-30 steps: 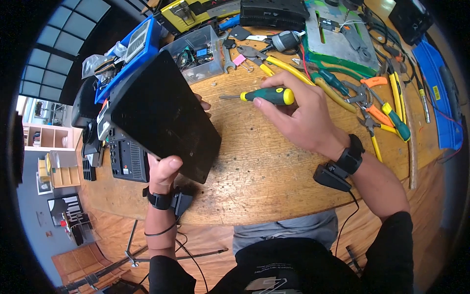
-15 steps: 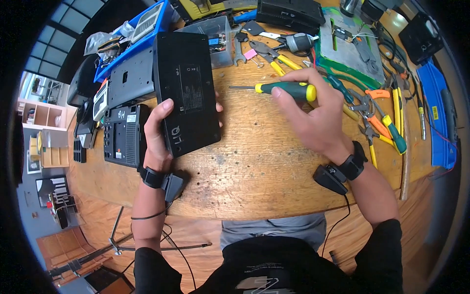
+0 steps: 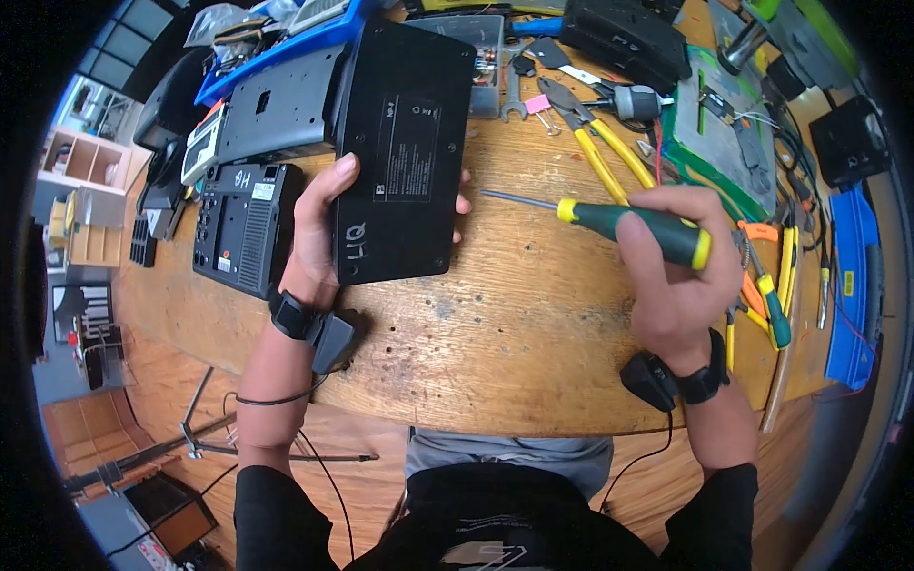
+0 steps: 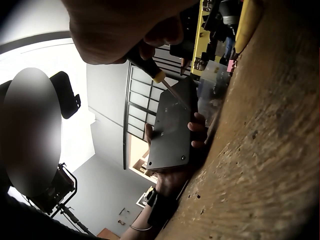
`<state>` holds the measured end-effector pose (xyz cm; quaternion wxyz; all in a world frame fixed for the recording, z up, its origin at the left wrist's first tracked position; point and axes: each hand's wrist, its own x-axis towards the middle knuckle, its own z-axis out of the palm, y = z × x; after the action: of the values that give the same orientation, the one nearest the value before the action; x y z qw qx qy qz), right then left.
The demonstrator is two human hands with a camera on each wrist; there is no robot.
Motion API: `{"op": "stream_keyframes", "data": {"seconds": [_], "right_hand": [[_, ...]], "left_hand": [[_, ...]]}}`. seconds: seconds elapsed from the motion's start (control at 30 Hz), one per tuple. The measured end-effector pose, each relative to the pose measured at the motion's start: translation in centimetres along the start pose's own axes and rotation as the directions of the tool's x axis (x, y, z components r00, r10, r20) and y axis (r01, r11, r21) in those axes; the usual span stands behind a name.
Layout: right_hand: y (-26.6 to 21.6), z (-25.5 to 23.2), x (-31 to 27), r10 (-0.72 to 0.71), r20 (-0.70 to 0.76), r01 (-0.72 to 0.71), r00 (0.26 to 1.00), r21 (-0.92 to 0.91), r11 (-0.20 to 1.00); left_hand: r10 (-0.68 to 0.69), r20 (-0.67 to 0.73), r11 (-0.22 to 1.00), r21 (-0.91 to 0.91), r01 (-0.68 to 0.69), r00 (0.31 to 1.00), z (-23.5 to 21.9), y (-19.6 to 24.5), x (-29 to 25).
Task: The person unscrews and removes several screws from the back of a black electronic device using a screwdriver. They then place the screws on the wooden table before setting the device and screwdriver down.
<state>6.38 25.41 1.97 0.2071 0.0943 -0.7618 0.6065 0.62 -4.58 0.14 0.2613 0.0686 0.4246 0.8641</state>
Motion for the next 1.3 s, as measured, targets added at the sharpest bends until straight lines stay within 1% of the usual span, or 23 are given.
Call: {"op": "stream_keyframes", "data": {"seconds": [0.03,0.07,0.1,0.17,0.2,0.3,0.43,0.57,0.63,0.67,0.73,0.83,0.93,1.07,1.13,1.23,1.3], "right_hand": [[-0.3,0.1,-0.2,0.003,0.011,-0.003,1.000,0.007,1.000],[-0.6,0.0,-0.5,0.007,0.019,-0.007,1.000,0.012,1.000],[-0.7,0.0,-0.7,0.012,0.024,-0.013,1.000,0.015,1.000],[-0.6,-0.1,-1.2,-0.046,0.057,0.050,0.997,-0.068,0.996],[-0.5,-0.1,-1.5,-0.074,0.075,0.082,0.994,-0.109,0.991],[-0.6,-0.2,-2.0,-0.133,0.125,0.154,0.983,-0.183,0.971],[-0.4,-0.1,-2.2,-0.170,0.144,0.194,0.975,-0.172,0.966],[-0.7,0.1,-2.5,-0.202,0.190,0.232,0.961,-0.151,0.961],[-0.6,0.2,-2.2,-0.306,0.243,0.350,0.920,-0.163,0.922],[-0.6,0.3,-2.1,-0.356,0.269,0.407,0.895,-0.167,0.898],[-1.0,0.3,-2.2,-0.328,0.293,0.383,0.898,-0.153,0.911],[-1.0,0.4,-2.2,-0.338,0.300,0.391,0.892,-0.137,0.910],[-0.8,0.4,-2.2,-0.362,0.295,0.415,0.884,-0.141,0.899],[-0.7,0.3,-2.1,-0.357,0.300,0.405,0.885,-0.118,0.907],[-0.8,0.3,-2.1,-0.354,0.299,0.407,0.886,-0.136,0.903],[-0.9,0.1,-2.2,-0.329,0.302,0.381,0.895,-0.132,0.915],[-0.9,0.1,-2.2,-0.321,0.303,0.370,0.897,-0.119,0.921]], "left_hand": [[-0.005,-0.016,1.000,-0.001,0.005,1.000,0.0,0.0,0.0],[0.005,0.018,1.000,0.019,-0.005,1.000,-0.4,0.0,0.1],[0.009,0.015,1.000,0.012,-0.009,1.000,-0.5,-0.1,0.0],[0.012,0.018,1.000,-0.004,-0.012,1.000,0.0,-0.1,0.1],[0.033,-0.003,0.999,0.016,-0.032,0.999,0.2,0.0,0.1],[0.021,0.022,1.000,0.005,-0.022,1.000,-0.5,-0.2,0.2],[0.050,0.046,0.998,-0.049,-0.047,0.998,-0.3,-0.1,0.4],[0.052,0.061,0.998,-0.037,-0.049,0.997,-0.5,0.0,0.4],[0.059,0.063,0.998,-0.019,-0.058,0.996,-0.5,0.0,0.4],[0.047,0.047,0.999,0.018,-0.048,0.998,-0.5,0.0,0.4],[0.024,0.015,0.995,0.093,-0.025,1.000,-0.4,0.0,0.4],[0.029,0.009,0.994,0.104,-0.030,1.000,-0.2,0.0,0.4],[0.063,0.060,0.998,-0.018,-0.062,0.996,-0.5,-0.2,0.4],[0.064,0.067,0.998,-0.013,-0.063,0.996,-0.5,-0.3,0.4],[0.065,0.075,0.998,-0.019,-0.064,0.995,-0.4,-0.3,0.4],[0.024,0.002,0.993,0.117,-0.024,1.000,0.0,0.0,0.4],[0.023,-0.003,0.993,0.119,-0.022,1.000,0.1,0.0,0.3]]}}
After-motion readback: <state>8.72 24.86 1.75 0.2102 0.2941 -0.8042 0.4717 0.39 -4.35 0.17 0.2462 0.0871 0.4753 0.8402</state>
